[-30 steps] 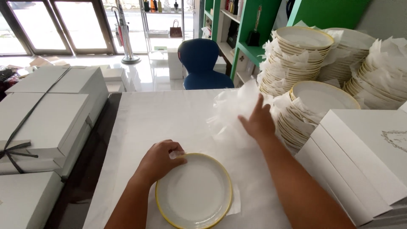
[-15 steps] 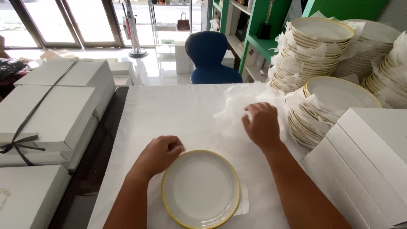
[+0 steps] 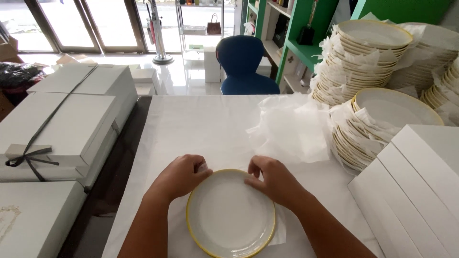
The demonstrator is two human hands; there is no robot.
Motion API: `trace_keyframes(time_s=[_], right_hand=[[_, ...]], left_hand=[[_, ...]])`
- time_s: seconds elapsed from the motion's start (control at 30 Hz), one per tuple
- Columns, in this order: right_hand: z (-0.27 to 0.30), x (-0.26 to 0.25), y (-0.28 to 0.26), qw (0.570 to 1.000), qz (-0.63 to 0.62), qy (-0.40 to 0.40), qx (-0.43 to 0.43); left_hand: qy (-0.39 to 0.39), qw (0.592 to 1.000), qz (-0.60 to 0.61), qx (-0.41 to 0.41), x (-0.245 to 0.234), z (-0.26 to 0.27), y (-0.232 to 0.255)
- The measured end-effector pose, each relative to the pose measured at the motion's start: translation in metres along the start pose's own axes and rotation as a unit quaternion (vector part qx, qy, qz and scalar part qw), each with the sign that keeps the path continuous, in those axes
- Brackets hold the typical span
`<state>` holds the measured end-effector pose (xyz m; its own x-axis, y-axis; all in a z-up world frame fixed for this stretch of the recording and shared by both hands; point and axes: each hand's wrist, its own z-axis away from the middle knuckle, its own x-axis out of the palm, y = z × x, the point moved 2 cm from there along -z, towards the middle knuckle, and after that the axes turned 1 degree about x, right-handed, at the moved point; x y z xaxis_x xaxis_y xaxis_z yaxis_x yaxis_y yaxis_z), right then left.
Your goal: The person takes plates from a stack, places a protective sheet over each plate, and then places the plates into white boxes.
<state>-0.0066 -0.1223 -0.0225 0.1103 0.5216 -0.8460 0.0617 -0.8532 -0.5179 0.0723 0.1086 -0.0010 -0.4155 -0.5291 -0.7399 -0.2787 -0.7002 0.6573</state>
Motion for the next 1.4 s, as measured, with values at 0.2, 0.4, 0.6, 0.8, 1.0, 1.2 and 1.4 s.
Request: trace_keyframes(time_s=[0.2, 0.4, 0.6, 0.8, 1.0, 1.2, 1.4], right_hand=[[-0.002, 0.006, 0.006, 0.998, -0.029, -0.039, 0.048], [-0.002, -0.001, 0.011, 0.996, -0.042, -0.064, 0.042], [-0.005, -0.002, 0.038, 0.989, -0.061, -0.116, 0.071], [-0.001, -0.014, 0.045, 0.990, -0.100, -0.073, 0.066], [-0.002, -0.019, 0.046, 0.994, -0.097, -0.039, 0.028], [0.000, -0.016, 0.057, 0.991, -0.111, -0.075, 0.029], [0.002, -0.025, 0.057, 0.988, -0.129, -0.072, 0.048]], left_hand=[[-0.001, 1.000, -0.012, -0.007, -0.002, 0.003, 0.004], [-0.008, 1.000, -0.005, -0.007, 0.003, -0.005, -0.004], [-0.016, 1.000, 0.003, 0.000, 0.004, -0.004, -0.005], [-0.010, 1.000, -0.018, 0.013, 0.008, -0.008, -0.006], [-0.016, 0.999, -0.026, 0.013, 0.012, -0.010, -0.006], [-0.012, 1.000, -0.009, 0.018, 0.018, -0.017, -0.011], [0.010, 0.999, 0.013, 0.027, 0.018, -0.028, -0.027]])
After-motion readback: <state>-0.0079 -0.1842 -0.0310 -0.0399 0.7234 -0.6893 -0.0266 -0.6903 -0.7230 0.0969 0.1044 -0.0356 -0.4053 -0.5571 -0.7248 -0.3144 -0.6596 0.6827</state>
